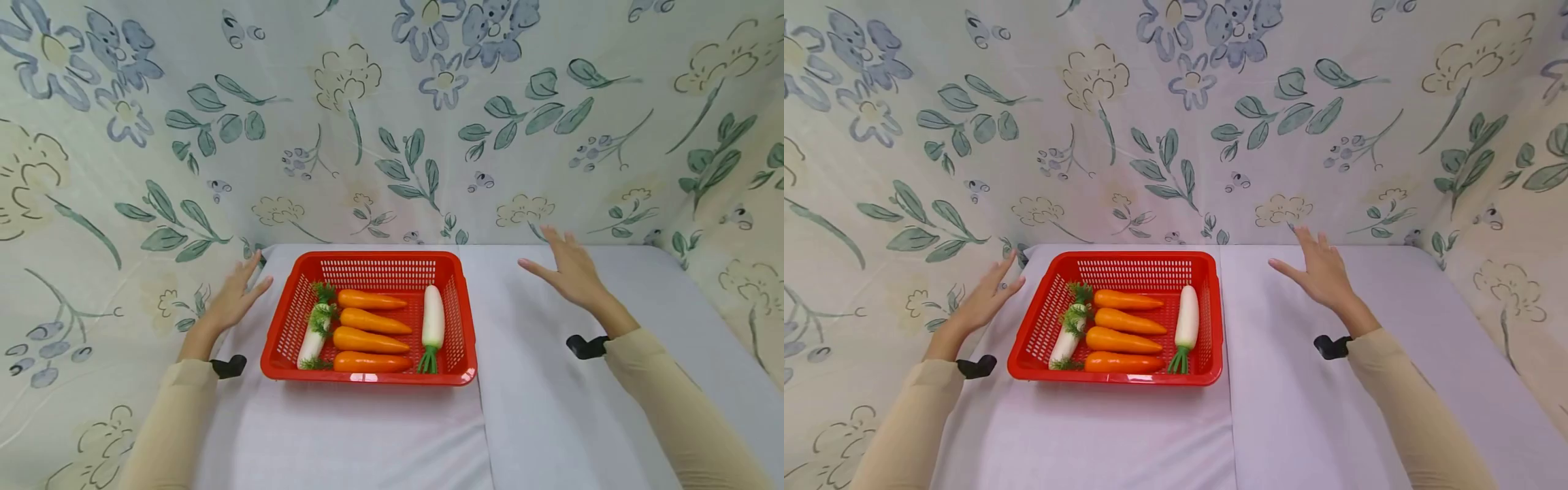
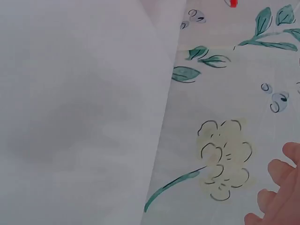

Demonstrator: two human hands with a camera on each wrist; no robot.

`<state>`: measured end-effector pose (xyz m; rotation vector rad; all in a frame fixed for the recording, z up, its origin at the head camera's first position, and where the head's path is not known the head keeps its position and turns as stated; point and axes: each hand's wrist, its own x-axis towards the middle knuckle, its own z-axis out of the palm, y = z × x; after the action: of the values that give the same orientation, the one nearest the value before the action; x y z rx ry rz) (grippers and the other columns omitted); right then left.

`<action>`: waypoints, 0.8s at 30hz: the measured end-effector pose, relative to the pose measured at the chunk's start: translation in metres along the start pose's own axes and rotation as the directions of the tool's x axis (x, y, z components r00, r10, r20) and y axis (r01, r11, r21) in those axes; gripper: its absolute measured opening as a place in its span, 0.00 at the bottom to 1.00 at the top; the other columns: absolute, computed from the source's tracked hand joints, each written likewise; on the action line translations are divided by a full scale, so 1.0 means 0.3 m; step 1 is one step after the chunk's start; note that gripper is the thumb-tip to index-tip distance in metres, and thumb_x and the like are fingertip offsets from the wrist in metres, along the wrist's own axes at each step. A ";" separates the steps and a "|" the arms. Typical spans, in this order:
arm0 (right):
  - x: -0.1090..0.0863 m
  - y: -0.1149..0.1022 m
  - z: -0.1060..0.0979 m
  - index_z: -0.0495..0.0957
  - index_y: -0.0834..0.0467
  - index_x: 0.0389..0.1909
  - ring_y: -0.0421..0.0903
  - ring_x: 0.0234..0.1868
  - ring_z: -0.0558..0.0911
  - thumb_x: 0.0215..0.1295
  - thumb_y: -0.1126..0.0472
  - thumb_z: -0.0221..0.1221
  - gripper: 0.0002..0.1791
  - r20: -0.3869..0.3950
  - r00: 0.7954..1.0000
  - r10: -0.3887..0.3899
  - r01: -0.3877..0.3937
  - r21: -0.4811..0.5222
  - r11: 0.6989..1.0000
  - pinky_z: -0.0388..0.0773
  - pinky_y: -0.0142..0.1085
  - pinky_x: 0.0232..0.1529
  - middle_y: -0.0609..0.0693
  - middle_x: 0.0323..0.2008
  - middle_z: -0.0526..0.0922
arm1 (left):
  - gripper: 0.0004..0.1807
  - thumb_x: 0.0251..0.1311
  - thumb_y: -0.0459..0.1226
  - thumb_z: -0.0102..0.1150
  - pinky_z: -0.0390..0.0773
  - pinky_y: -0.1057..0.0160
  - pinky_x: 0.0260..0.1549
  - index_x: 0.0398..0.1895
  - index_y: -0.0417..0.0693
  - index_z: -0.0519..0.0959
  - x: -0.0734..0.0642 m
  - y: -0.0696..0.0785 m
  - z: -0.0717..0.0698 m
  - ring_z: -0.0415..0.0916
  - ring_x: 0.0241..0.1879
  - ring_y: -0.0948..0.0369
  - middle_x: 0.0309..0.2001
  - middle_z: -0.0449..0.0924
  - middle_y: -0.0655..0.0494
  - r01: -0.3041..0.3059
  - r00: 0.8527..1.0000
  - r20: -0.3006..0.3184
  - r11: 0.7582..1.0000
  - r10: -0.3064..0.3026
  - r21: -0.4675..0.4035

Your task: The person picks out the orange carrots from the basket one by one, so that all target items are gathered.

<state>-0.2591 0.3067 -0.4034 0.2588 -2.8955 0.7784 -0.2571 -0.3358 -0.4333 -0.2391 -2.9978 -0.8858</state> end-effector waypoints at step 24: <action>0.150 -0.372 0.057 0.56 0.54 0.77 0.60 0.73 0.61 0.69 0.47 0.61 0.41 0.133 0.966 -0.224 0.157 0.386 0.909 0.61 0.63 0.67 0.56 0.74 0.61 | 0.39 0.76 0.42 0.48 0.70 0.42 0.58 0.81 0.63 0.39 -0.074 0.005 0.071 0.62 0.67 0.37 0.74 0.55 0.34 -0.041 0.996 0.045 0.849 0.076 -0.527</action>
<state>-0.2823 0.1970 -0.3564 0.6721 -2.7912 1.3261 -0.2340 -0.3261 -0.4515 -0.3613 -2.7058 -1.7090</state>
